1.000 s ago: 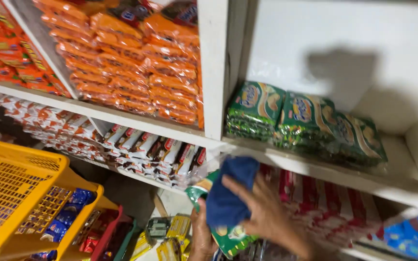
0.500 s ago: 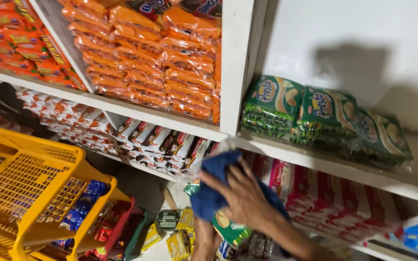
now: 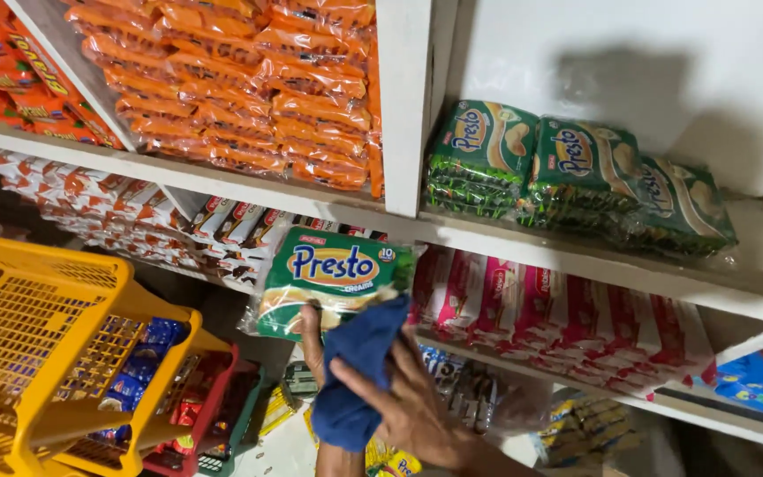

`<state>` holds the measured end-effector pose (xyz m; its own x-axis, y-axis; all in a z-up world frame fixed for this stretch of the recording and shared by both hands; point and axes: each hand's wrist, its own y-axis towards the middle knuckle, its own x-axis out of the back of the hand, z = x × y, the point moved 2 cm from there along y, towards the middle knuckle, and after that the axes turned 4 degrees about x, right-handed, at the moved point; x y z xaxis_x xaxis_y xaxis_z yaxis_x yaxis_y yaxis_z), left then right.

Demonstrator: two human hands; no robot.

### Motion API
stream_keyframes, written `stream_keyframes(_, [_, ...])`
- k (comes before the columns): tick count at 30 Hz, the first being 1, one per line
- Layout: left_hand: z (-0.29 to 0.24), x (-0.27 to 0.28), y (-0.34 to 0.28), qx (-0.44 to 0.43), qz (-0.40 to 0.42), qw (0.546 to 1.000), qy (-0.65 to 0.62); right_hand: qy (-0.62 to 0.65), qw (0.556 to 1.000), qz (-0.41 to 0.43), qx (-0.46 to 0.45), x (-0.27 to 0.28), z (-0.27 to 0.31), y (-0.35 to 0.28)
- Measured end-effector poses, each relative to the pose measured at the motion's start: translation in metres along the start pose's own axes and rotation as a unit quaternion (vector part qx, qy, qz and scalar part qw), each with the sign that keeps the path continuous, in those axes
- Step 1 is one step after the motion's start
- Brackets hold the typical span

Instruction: The person wipes packages of cookies with a blue cloth and places them onto a shelf, then picks up multiple fallen snack packages from the floor and organizes them.

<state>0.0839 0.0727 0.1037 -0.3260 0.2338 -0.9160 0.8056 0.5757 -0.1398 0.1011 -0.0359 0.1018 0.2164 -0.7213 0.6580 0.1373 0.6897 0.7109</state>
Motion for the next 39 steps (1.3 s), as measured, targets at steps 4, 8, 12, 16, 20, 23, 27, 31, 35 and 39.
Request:
stream_keyframes(4, [0.001,0.006,0.006,-0.019,-0.017,0.995,-0.095,0.186,0.963,-0.19,-0.049,0.023,-0.029,0.025])
stream_keyframes(8, [0.001,0.0,0.002,-0.139,-0.09,0.983,-0.079,0.241,0.931,-0.271,-0.038,0.06,-0.062,0.07])
stream_keyframes(12, [0.004,0.011,0.004,-0.115,-0.082,0.985,-0.103,0.334,0.898,-0.221,-0.183,0.034,-0.048,0.028])
stream_keyframes(16, [-0.003,0.044,0.02,-0.171,-0.089,0.978,-0.077,0.241,0.957,-0.127,-0.097,0.028,0.001,-0.015])
stream_keyframes(20, [-0.009,0.06,0.014,-0.181,-0.122,0.976,-0.016,0.206,0.975,-0.032,-0.077,0.016,0.007,-0.045])
stream_keyframes(23, [-0.006,0.035,0.002,-0.131,-0.063,0.986,-0.077,0.252,0.961,-0.07,-0.09,0.011,-0.011,-0.044])
stream_keyframes(27, [0.004,0.028,-0.014,-0.135,-0.072,0.985,-0.084,0.184,0.964,-0.158,-0.109,0.027,-0.05,-0.011])
stream_keyframes(31, [0.006,0.024,-0.023,-0.12,-0.09,0.987,-0.059,0.261,0.938,-0.159,-0.161,0.031,-0.069,-0.006])
stream_keyframes(35, [0.006,0.039,-0.018,-0.131,-0.061,0.99,-0.003,0.082,0.988,-0.067,-0.112,0.025,-0.02,-0.017])
stream_keyframes(39, [0.005,0.004,-0.038,0.053,0.117,0.991,-0.029,0.037,0.999,0.008,0.018,0.029,0.009,-0.02])
